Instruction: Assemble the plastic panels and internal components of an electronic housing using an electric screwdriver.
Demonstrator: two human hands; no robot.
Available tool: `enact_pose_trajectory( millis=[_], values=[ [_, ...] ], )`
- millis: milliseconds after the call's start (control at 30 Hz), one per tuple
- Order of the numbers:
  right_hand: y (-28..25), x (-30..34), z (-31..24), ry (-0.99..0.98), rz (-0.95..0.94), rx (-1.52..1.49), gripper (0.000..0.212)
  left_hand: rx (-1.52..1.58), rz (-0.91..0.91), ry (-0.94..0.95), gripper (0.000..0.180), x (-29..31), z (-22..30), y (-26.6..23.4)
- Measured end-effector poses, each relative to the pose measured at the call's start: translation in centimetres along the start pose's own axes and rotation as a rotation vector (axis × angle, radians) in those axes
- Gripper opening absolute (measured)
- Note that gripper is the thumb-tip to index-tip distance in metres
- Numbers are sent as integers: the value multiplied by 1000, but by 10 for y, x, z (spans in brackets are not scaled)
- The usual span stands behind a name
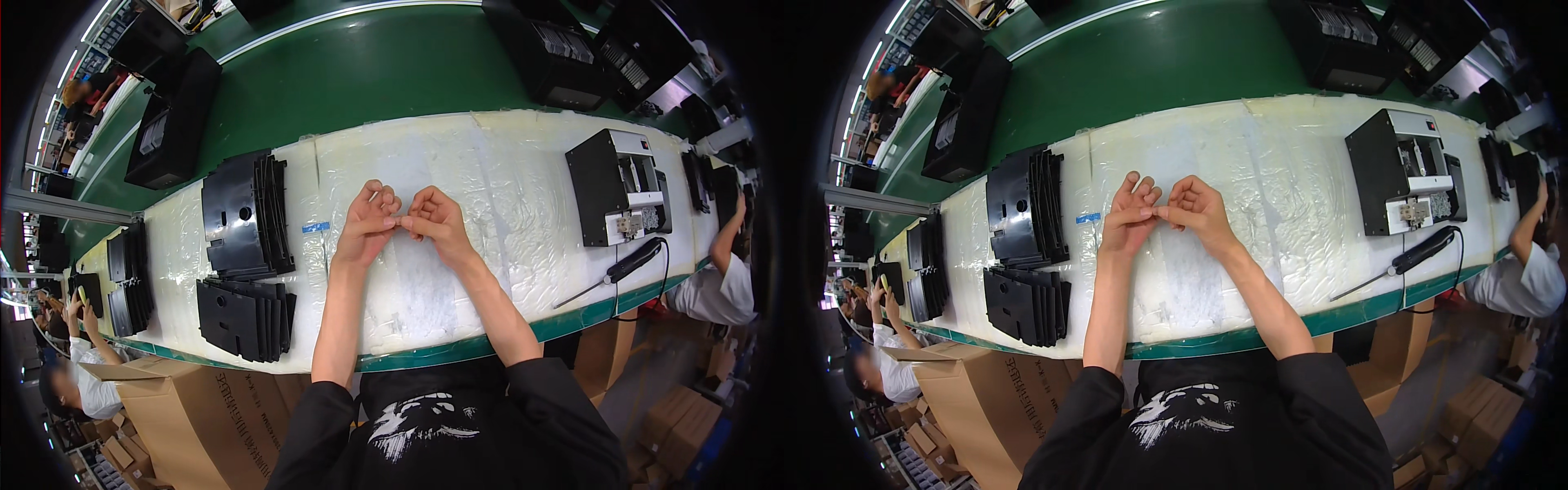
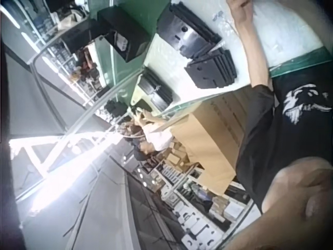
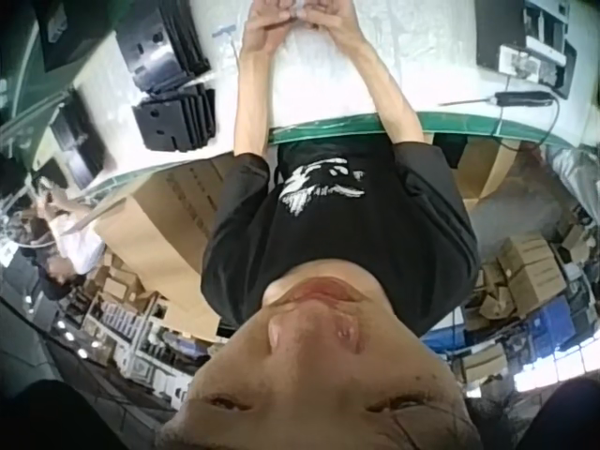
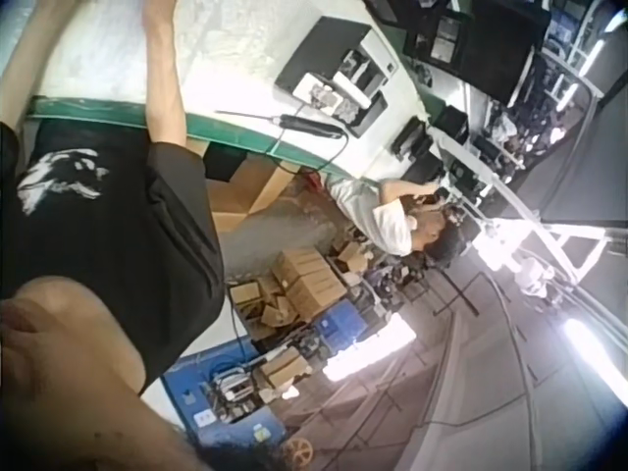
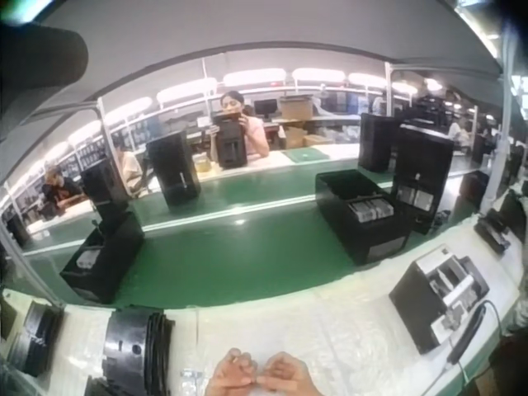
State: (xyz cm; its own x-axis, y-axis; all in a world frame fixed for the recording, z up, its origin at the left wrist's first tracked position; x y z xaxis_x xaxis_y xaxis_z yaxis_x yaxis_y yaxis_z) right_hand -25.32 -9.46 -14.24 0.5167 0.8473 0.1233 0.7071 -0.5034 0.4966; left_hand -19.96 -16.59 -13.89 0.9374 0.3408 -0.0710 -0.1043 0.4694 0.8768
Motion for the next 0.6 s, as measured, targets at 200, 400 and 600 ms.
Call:
enact_pose_trajectory(
  millis=[200,400,600],
  values=[
    [0,-2,-1,0,20,35,21,-7,47,13,49,-2,0,-10],
    [-1,-3,2,16,26,67,19,-14,55,19,49,-2,1,-12],
    [1,-2,1,26,18,65,18,-27,40,12,48,-2,0,-11]
  ],
)
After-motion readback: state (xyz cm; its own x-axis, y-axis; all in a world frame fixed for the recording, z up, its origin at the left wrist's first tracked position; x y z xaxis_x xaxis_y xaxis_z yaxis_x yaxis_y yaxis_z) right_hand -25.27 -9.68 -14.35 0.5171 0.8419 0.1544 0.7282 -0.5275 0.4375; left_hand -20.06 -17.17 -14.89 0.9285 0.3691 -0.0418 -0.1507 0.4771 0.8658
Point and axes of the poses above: each hand's wrist, its own x-axis away from the middle knuckle, its own y-axis out of the palm, z = x × y, the point moved 10 cm from there along -x, towards the middle knuckle, and after that the axes turned 4 degrees about y, right-handed, at the moved point
